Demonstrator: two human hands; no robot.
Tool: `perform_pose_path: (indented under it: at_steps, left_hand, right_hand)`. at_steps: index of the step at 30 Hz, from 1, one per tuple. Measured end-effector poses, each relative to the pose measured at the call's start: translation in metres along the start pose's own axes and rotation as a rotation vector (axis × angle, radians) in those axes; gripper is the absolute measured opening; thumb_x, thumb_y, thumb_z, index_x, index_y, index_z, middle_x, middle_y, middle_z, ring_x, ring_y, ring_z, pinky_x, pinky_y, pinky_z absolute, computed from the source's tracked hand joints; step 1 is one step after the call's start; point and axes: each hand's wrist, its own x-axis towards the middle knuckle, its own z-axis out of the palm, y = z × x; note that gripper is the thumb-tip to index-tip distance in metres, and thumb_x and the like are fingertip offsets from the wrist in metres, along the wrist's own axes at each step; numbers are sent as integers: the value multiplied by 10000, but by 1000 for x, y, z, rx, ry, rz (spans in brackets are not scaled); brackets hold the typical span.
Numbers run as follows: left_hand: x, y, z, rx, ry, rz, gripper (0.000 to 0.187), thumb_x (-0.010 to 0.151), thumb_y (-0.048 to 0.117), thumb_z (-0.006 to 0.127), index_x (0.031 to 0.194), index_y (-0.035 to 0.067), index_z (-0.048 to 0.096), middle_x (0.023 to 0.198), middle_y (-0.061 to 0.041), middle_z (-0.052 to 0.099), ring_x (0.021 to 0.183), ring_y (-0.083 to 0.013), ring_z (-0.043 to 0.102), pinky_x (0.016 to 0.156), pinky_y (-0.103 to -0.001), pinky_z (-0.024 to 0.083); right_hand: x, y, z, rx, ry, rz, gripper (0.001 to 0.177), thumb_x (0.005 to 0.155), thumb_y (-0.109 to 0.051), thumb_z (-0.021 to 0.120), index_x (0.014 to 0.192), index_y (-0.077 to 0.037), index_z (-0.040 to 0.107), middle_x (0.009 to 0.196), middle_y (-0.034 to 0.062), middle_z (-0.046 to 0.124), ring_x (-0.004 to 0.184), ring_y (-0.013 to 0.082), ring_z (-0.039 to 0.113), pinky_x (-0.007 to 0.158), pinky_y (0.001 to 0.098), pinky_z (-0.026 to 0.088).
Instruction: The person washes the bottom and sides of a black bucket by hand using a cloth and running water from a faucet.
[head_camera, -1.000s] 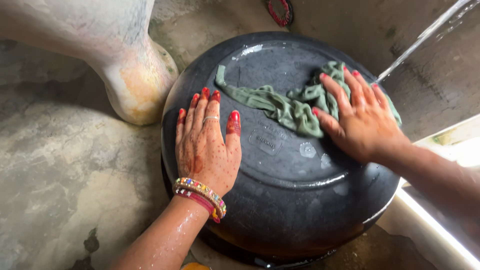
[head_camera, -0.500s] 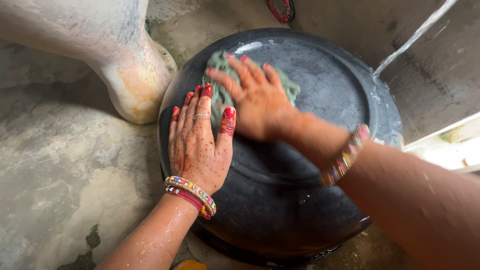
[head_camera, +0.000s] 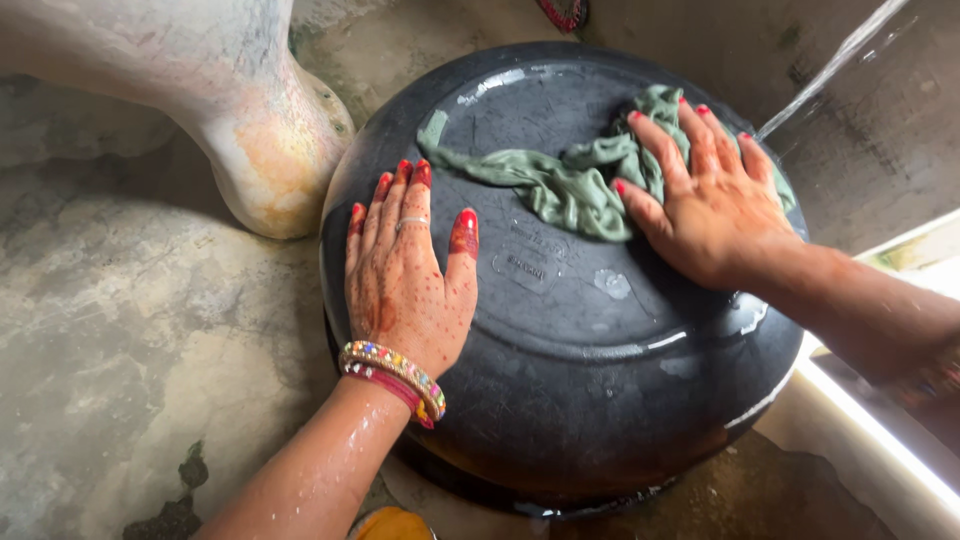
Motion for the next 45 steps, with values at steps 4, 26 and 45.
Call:
perform_pose_path:
  at_steps: [4, 26, 45]
  left_hand:
    - [-3, -1, -3, -90, 7, -13, 665, 1034, 464, 520, 1509, 3, 447, 1556, -199, 469, 1473, -349, 384, 1222, -495, 214]
    - [-6, -3, -4, -29, 67, -17, 643, 1033, 368, 547, 1561, 47, 370, 1569, -239, 443, 1471, -398, 391, 1208, -501, 268]
    - [-11, -12, -5, -235, 132, 39, 697, 1130, 442, 435, 1651, 37, 212, 1686, -275, 302, 1586, -433, 265, 1283, -494, 231]
  right_hand:
    - [-49, -30, -8, 4, 10, -195, 759, 992, -574, 359, 1637, -225, 164, 1652, 260, 71, 1517, 429, 50, 1179, 600, 44]
    - [124, -68, 8, 174, 151, 283, 754, 980, -616, 421, 1632, -321, 183, 1696, 108, 114, 1567, 323, 63, 1223, 614, -23]
    - [40, -155, 1, 311, 60, -445, 596, 986, -545, 442, 1541, -332, 408, 1670, 85, 222, 1546, 337, 140, 1220, 551, 99]
